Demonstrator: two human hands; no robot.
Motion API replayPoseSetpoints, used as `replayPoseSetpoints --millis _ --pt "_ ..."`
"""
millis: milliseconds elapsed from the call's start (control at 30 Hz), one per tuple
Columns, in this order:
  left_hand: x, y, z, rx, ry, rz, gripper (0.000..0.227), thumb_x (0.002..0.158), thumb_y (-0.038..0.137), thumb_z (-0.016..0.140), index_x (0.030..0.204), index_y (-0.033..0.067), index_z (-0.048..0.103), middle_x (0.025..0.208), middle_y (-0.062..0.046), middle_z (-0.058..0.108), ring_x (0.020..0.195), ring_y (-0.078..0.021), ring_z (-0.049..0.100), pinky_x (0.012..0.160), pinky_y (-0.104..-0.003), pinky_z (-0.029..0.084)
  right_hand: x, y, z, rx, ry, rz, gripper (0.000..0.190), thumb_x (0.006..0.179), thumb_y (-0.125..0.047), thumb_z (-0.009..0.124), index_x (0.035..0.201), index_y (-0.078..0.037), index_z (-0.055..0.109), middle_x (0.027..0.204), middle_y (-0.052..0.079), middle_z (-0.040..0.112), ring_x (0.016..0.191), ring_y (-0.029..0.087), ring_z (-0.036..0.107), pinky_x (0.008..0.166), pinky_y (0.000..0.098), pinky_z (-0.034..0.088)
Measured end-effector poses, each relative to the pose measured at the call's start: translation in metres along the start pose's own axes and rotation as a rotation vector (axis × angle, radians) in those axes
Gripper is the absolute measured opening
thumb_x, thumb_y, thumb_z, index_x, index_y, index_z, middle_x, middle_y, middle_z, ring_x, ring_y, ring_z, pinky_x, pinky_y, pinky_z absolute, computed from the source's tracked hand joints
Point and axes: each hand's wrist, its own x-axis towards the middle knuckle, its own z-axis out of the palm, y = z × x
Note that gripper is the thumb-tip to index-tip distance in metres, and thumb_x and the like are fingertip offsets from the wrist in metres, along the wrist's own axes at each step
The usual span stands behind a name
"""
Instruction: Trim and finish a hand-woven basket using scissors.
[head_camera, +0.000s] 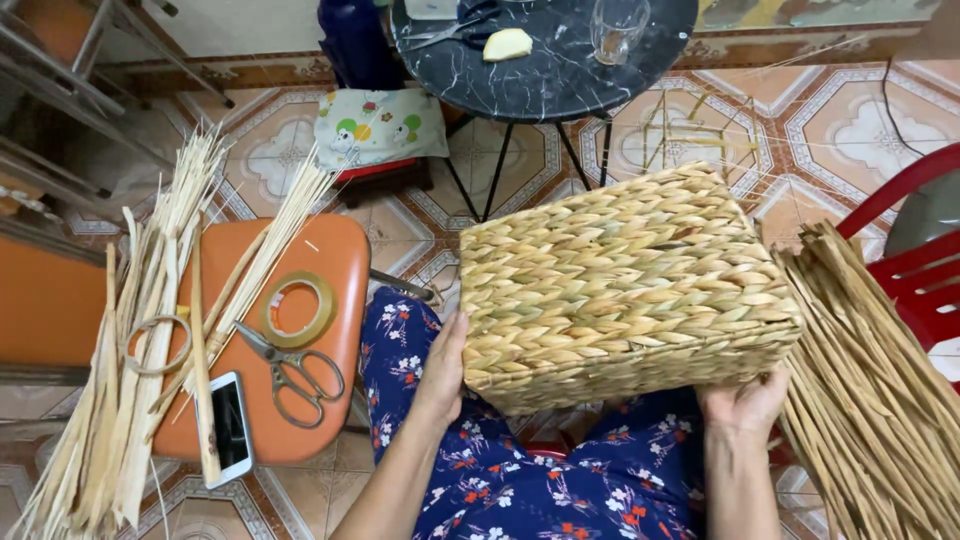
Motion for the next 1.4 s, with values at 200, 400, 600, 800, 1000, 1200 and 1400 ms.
replayPoseSetpoints --millis 200,400,600,800,1000,1200,1400 --pt "-0.014 0.018 0.011 0.059 -0.001 0.058 0.06 0.103 0.04 0.047 0.151 0.0036 0.045 0.147 -0.012 0.057 0.131 -0.0186 0.056 0.109 -0.031 0.044 0.005 -0.003 0.012 -0.01 0.036 0.037 0.063 0.096 -0.049 0.05 0.149 -0.014 0.055 0.153 0.008 0.057 0.142 0.03 0.053 0.118 0.0558 0.042" --pt "-0.019 0.014 0.013 -0.002 -0.022 0.162 0.062 0.103 0.039 0.047 0.154 0.0052 0.041 0.151 -0.01 0.054 0.135 -0.0176 0.053 0.111 -0.031 0.042 -0.009 -0.001 0.035 -0.005 -0.036 -0.028 0.064 0.099 -0.051 0.048 0.151 -0.014 0.053 0.157 0.008 0.054 0.144 0.03 0.051 0.122 0.0529 0.04" --pt "0.002 -0.02 -0.018 -0.025 0.007 0.068 0.059 0.104 0.036 0.047 0.151 -0.0002 0.046 0.146 -0.013 0.059 0.13 -0.0199 0.057 0.109 -0.034 0.044 -0.006 0.012 0.01 -0.005 -0.034 0.029 0.061 0.098 -0.046 0.044 0.149 -0.013 0.053 0.154 0.009 0.055 0.142 0.031 0.051 0.12 0.0539 0.038" --pt "0.008 -0.017 -0.015 -0.074 -0.049 0.056 0.058 0.103 0.029 0.048 0.153 -0.0003 0.041 0.151 -0.013 0.054 0.136 -0.0204 0.053 0.112 -0.034 0.042 -0.007 -0.023 0.033 0.02 -0.099 -0.082 0.063 0.094 -0.038 0.043 0.148 -0.008 0.055 0.153 0.012 0.056 0.142 0.031 0.053 0.121 0.0517 0.041" --pt "0.007 0.024 0.003 0.139 -0.108 0.144 0.066 0.101 0.03 0.052 0.157 0.0026 0.031 0.164 -0.014 0.035 0.149 -0.0246 0.037 0.119 -0.04 0.032 -0.084 -0.061 0.143 0.168 -0.109 -0.266 0.057 0.096 -0.03 0.039 0.131 0.011 0.06 0.128 0.022 0.069 0.116 0.031 0.069 0.104 0.0415 0.056" --pt "-0.004 0.06 -0.002 -0.16 -0.387 0.238 0.088 0.101 0.06 0.049 0.162 -0.0002 0.027 0.164 -0.025 0.036 0.151 -0.0379 0.034 0.124 -0.049 0.031 -0.118 0.025 0.154 -1.276 -0.735 -0.912 0.039 0.082 -0.023 0.066 0.114 -0.001 0.073 0.072 0.01 0.064 0.061 0.021 0.064 0.06 0.0361 0.051" --pt "0.012 0.03 -0.048 0.253 -0.21 0.038 0.106 0.082 0.081 0.041 0.163 0.0165 0.018 0.168 -0.007 0.026 0.152 -0.0262 0.028 0.117 -0.046 0.029 -0.139 0.112 0.178 -1.376 -0.973 -0.783 0.049 0.089 -0.03 0.075 0.127 -0.001 0.064 0.098 0.016 0.074 0.085 0.033 0.071 0.076 0.0426 0.056"
